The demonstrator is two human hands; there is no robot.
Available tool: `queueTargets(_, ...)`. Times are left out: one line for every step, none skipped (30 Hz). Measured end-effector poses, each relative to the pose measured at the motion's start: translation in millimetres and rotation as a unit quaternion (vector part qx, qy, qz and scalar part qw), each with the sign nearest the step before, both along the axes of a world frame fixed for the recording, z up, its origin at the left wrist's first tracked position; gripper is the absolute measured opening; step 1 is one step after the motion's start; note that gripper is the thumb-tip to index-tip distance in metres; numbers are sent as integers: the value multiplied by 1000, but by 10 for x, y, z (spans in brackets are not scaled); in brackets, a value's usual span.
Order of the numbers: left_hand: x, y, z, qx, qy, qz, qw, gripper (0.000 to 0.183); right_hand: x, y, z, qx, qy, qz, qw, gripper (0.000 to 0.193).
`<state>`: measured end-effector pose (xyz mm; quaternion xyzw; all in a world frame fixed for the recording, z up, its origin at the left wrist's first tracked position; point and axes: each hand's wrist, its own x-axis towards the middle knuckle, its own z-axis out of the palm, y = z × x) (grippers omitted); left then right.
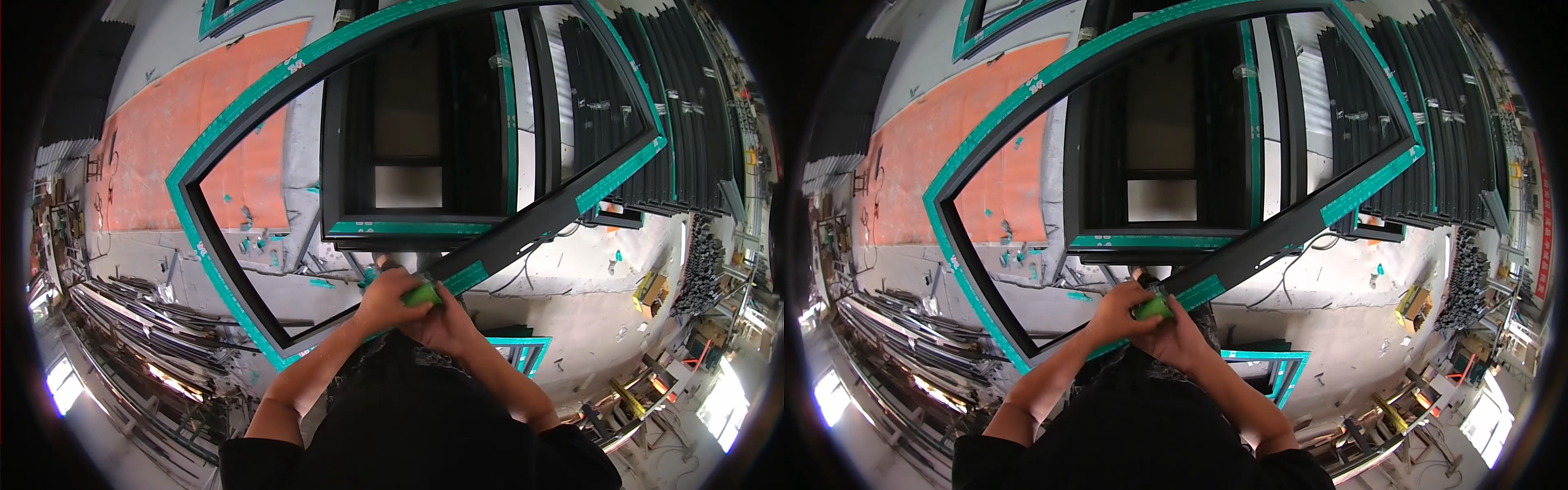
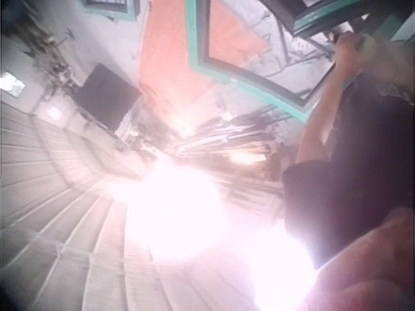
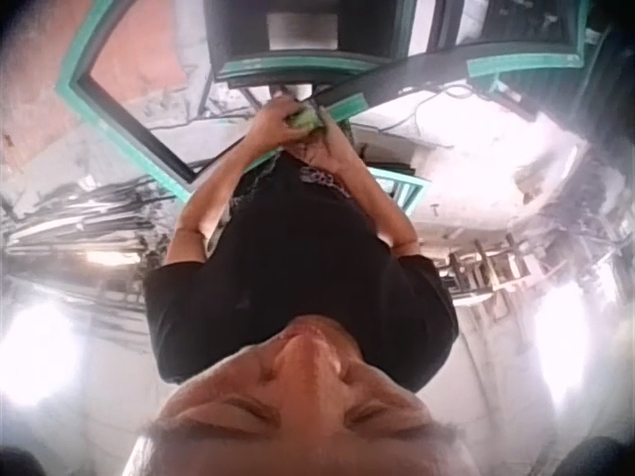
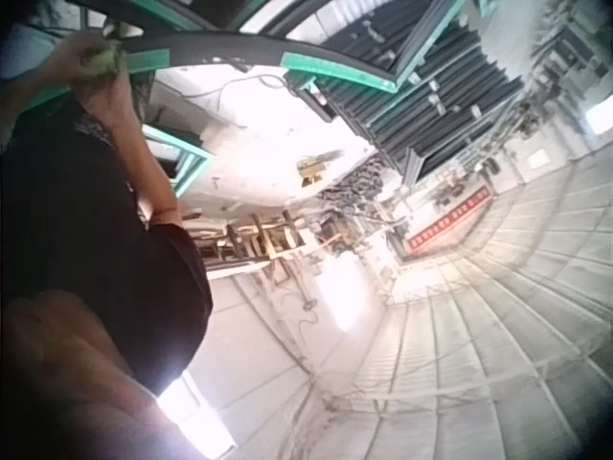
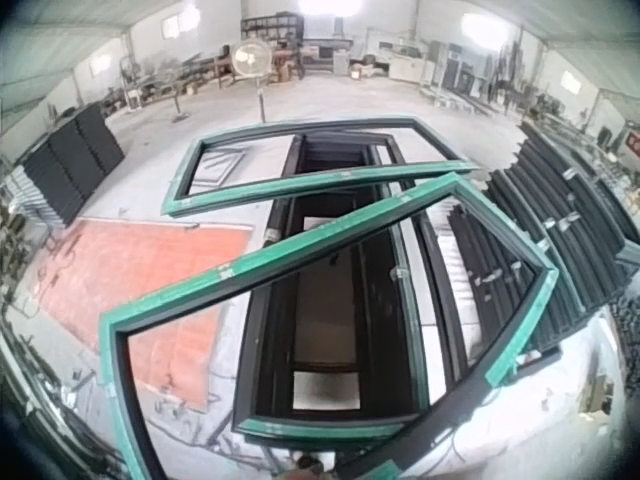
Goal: The person applies green tape to the edges of multiple metal window frames, picking up each frame from a stack and placing it on a central pile.
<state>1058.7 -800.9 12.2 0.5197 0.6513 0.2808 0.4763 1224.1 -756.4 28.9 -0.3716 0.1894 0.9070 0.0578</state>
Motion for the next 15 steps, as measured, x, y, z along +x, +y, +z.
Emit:
queueTargets(-16, -4, 34, 13, 19, -27, 999, 41, 22, -65, -43, -12, -18, -18, 1000, 55)
queueTargets(-43, -2, 55, 25, 29, -55, 998, 40, 59, -146, -81, -18, -5, -54, 998, 52)
queueTargets(-84, -15, 59, -1, -14, -71, 997, 33, 160, -235, -94, -26, -37, -42, 998, 52)
queueTargets(-132, -2, 13, -7, -2, -82, 997, 33, 318, -305, -91, -21, -74, -35, 996, 50)
queueTargets(-187, 32, -81, -5, -41, -37, 998, 30, 475, -348, -111, -11, -96, -38, 995, 48)
queueTargets(-225, 42, -195, 8, -78, 9, 997, 26, 577, -370, -185, -14, -116, -29, 993, 48)
queueTargets(-259, 28, -336, -44, -35, 55, 997, 22, 635, -384, -287, -21, -174, -42, 984, 45)
queueTargets(-275, 14, -507, -90, -31, 54, 994, 22, 672, -417, -368, -31, -257, -48, 965, 43)
queueTargets(-267, 19, -706, -106, -31, 50, 993, 23, 597, -394, -547, -87, -276, -99, 952, 36)
queueTargets(-248, 9, -895, -112, -36, 52, 992, 25, 486, -308, -760, -70, -151, -123, 978, 34)
queueTargets(-217, -34, -1044, -119, -29, 48, 991, 25, 363, -222, -944, -60, -95, -133, 985, 32)
queueTargets(-198, -69, -1149, -95, -39, 9, 995, 27, 250, -196, -1057, -53, -50, -147, 986, 32)
queueTargets(-164, -66, -1234, -87, -45, -46, 994, 29, 155, -153, -1148, 36, 5, -126, 991, 31)
queueTargets(-177, -64, -1276, -176, -91, -44, 979, 33, 98, -85, -1220, 131, 50, -103, 985, 31)
queueTargets(-202, -83, -1270, -285, -255, 83, 920, 33, 56, -20, -1273, 226, 60, -80, 969, 31)
